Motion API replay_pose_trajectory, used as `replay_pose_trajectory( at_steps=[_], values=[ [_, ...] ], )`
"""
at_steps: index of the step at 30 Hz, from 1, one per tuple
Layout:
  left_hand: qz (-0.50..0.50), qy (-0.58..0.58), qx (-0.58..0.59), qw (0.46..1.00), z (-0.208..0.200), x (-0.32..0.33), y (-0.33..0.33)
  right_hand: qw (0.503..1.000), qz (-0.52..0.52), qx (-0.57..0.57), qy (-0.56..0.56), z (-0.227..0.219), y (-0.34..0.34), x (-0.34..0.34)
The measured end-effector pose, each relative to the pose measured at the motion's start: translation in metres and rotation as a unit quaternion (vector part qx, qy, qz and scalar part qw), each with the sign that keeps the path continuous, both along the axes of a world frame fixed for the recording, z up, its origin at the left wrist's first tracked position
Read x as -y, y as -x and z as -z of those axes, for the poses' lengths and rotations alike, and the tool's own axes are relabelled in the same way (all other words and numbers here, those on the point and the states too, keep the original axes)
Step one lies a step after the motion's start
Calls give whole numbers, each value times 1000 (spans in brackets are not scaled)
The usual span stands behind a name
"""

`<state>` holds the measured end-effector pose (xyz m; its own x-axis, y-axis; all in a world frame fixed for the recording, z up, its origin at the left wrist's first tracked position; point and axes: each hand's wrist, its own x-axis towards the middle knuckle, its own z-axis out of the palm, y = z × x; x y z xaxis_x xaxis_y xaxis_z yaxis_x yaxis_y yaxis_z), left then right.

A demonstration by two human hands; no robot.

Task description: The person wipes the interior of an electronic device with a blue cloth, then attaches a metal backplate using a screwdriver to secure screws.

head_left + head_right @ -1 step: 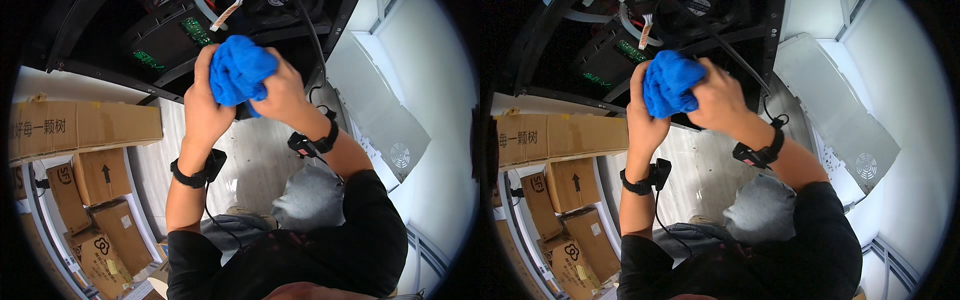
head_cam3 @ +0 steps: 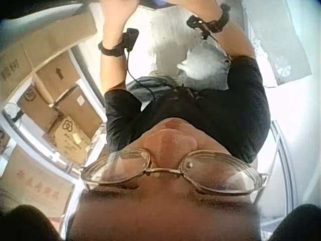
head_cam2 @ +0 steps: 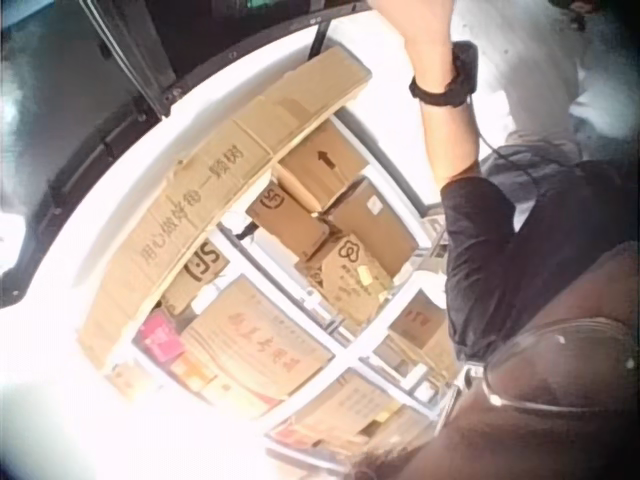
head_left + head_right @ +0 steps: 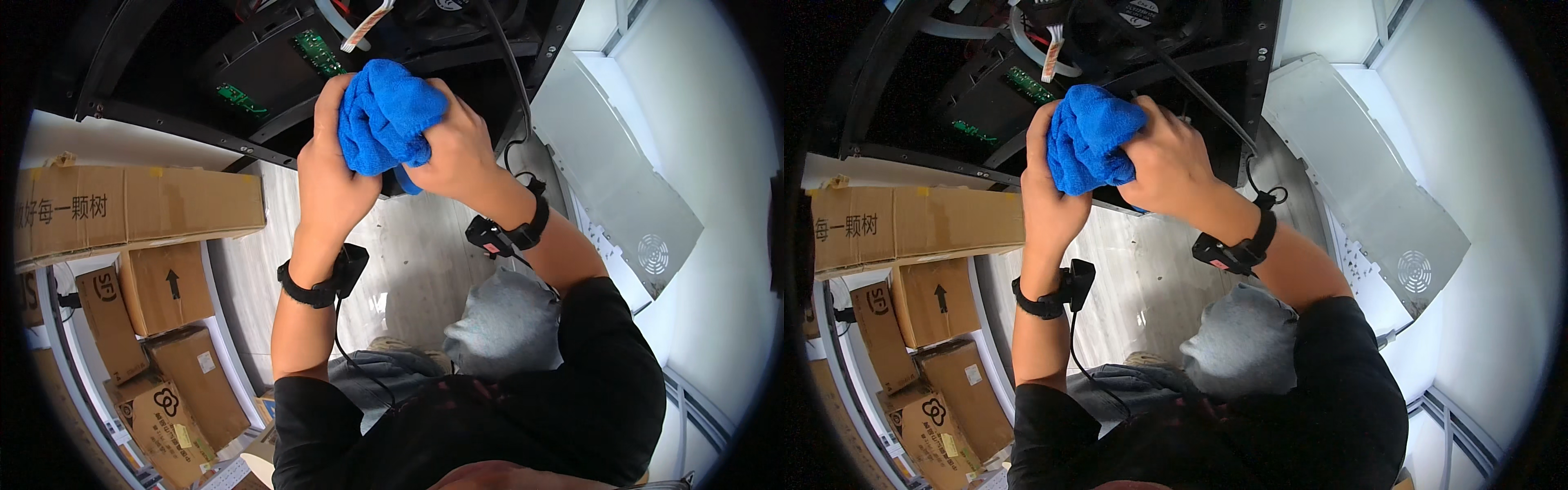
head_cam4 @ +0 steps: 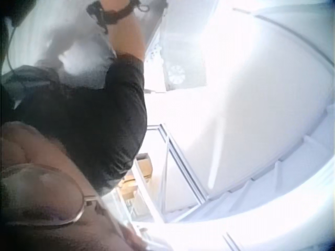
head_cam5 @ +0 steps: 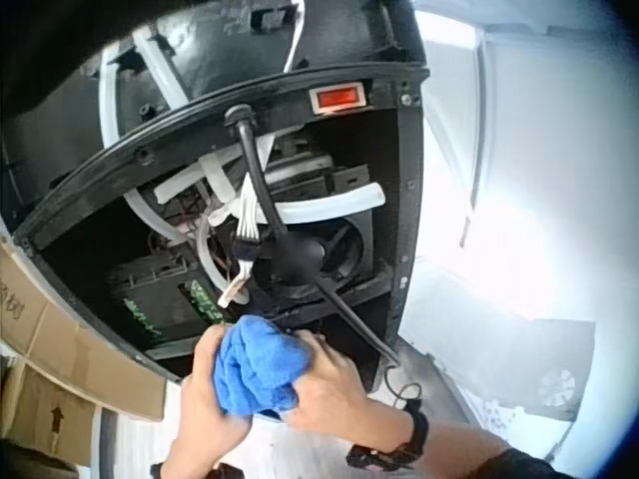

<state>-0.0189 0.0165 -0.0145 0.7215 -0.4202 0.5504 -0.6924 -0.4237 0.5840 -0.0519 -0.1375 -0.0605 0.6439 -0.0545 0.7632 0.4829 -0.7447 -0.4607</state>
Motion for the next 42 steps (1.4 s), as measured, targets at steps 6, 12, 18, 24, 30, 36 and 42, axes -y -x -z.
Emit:
replay_pose_trajectory(
  at_steps=[6,12,18,24,30,36,42],
  values=[
    [-19,-15,-119,993,-8,-4,8,996,81,-48,2,24,27,54],
    [-28,-11,-113,993,-8,1,6,990,128,4,-66,29,34,70],
    [-7,-34,-92,995,-9,1,6,989,67,57,-117,25,22,61],
    [-11,-23,-83,996,-3,-1,6,990,126,-63,-28,29,33,64],
    [-16,-32,-59,998,-2,0,4,982,127,-52,-133,33,36,69],
    [-35,-23,-60,997,2,4,3,990,45,-125,-43,12,42,52],
    [-30,45,17,998,-1,14,7,948,-170,-244,-117,-7,98,84]
  ],
)
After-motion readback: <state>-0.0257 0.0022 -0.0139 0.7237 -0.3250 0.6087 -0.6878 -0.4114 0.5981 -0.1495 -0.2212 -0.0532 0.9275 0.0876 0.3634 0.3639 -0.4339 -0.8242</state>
